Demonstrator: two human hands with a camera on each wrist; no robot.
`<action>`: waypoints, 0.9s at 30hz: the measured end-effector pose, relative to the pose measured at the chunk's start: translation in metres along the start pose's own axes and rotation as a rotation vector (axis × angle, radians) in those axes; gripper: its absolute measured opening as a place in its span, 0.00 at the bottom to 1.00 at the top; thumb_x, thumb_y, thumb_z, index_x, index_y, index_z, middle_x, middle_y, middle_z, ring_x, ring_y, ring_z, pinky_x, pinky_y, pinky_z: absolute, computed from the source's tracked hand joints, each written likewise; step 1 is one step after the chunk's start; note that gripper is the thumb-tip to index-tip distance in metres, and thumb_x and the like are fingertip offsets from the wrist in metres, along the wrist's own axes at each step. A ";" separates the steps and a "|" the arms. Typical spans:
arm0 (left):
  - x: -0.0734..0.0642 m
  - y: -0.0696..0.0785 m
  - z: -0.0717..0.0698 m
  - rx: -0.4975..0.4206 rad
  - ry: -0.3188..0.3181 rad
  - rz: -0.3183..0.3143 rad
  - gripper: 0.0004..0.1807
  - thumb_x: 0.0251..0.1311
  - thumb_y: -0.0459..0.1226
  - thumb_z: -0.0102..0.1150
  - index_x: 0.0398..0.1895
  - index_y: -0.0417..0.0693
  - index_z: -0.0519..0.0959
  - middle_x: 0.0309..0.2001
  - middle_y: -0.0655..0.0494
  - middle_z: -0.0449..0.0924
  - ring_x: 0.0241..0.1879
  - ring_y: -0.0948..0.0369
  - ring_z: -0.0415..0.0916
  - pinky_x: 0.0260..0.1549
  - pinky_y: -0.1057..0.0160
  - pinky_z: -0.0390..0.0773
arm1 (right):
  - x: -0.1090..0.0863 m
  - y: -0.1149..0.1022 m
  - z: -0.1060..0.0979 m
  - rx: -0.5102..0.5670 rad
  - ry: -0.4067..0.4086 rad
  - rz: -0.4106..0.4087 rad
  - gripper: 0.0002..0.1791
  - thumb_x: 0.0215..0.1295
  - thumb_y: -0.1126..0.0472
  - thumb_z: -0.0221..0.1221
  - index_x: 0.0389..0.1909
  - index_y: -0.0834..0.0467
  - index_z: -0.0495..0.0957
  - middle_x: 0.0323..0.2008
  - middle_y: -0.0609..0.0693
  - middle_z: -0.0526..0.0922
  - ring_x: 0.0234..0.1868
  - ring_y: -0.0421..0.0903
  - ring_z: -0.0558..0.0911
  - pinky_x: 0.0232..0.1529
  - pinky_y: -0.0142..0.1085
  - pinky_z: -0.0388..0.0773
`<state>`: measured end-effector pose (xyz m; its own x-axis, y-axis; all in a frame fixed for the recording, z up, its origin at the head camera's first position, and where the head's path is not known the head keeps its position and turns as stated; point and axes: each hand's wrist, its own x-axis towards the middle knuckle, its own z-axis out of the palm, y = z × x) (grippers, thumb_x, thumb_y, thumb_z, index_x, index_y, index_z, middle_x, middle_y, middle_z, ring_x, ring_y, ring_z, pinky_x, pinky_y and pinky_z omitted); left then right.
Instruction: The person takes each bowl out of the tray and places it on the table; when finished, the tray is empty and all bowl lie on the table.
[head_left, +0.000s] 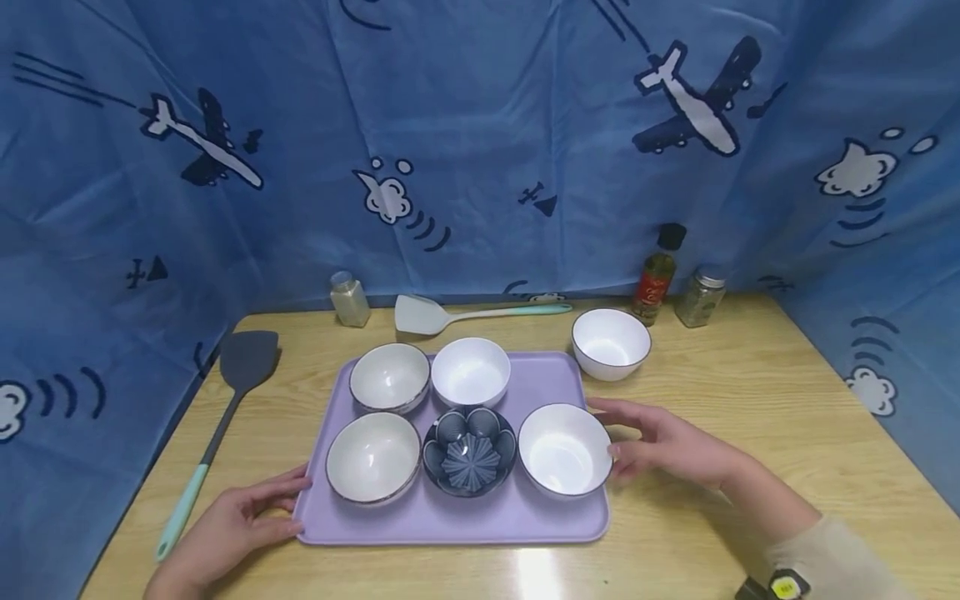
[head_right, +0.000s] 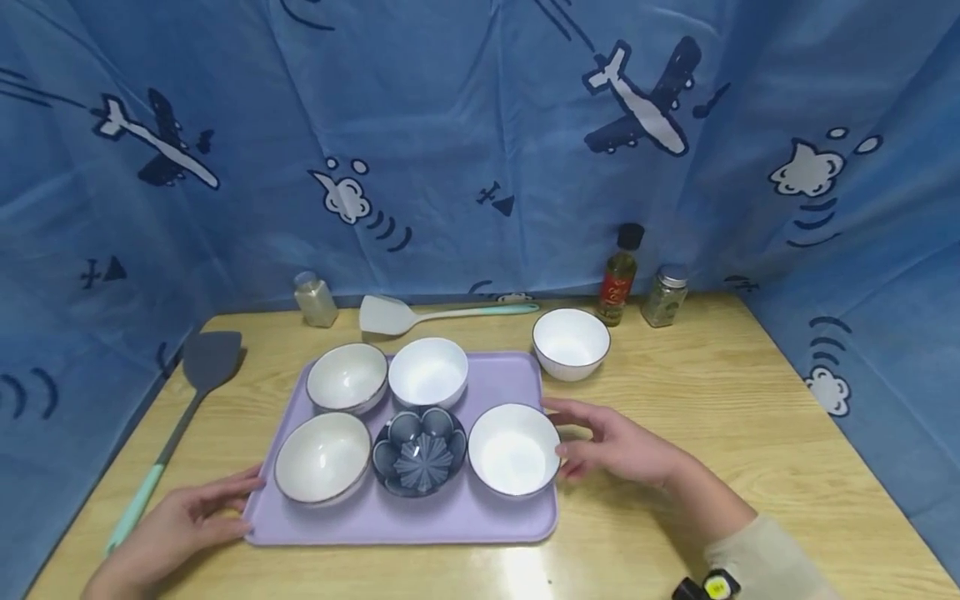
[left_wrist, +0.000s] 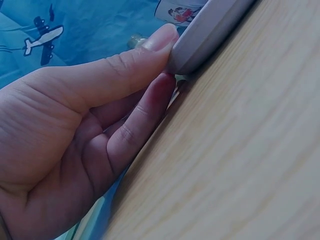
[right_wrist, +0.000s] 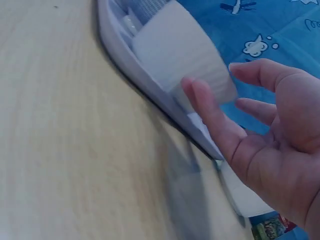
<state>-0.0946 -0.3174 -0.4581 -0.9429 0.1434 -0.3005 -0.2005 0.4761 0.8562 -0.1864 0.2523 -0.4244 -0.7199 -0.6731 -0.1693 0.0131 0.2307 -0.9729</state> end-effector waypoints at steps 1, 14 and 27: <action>0.000 0.000 0.000 -0.001 0.001 0.011 0.32 0.55 0.45 0.72 0.62 0.45 0.78 0.75 0.46 0.61 0.51 0.70 0.78 0.47 0.72 0.77 | 0.000 0.000 0.002 0.011 -0.002 0.004 0.37 0.72 0.64 0.55 0.78 0.59 0.52 0.73 0.72 0.56 0.44 0.57 0.86 0.44 0.50 0.84; 0.001 0.000 -0.002 -0.046 0.001 0.099 0.27 0.55 0.40 0.72 0.59 0.42 0.80 0.74 0.41 0.62 0.55 0.81 0.72 0.49 0.73 0.77 | 0.001 0.000 0.027 0.138 0.067 0.056 0.41 0.74 0.60 0.55 0.80 0.57 0.44 0.76 0.72 0.45 0.37 0.56 0.87 0.43 0.51 0.84; 0.001 -0.003 -0.001 -0.017 -0.005 0.040 0.34 0.55 0.44 0.72 0.65 0.42 0.75 0.64 0.42 0.73 0.48 0.67 0.78 0.45 0.69 0.80 | 0.002 -0.002 0.035 0.189 0.139 0.033 0.40 0.70 0.67 0.56 0.78 0.62 0.49 0.72 0.75 0.53 0.35 0.53 0.87 0.42 0.48 0.84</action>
<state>-0.0957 -0.3195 -0.4606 -0.9490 0.1666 -0.2677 -0.1670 0.4547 0.8749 -0.1639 0.2260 -0.4282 -0.8056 -0.5607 -0.1913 0.1588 0.1067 -0.9815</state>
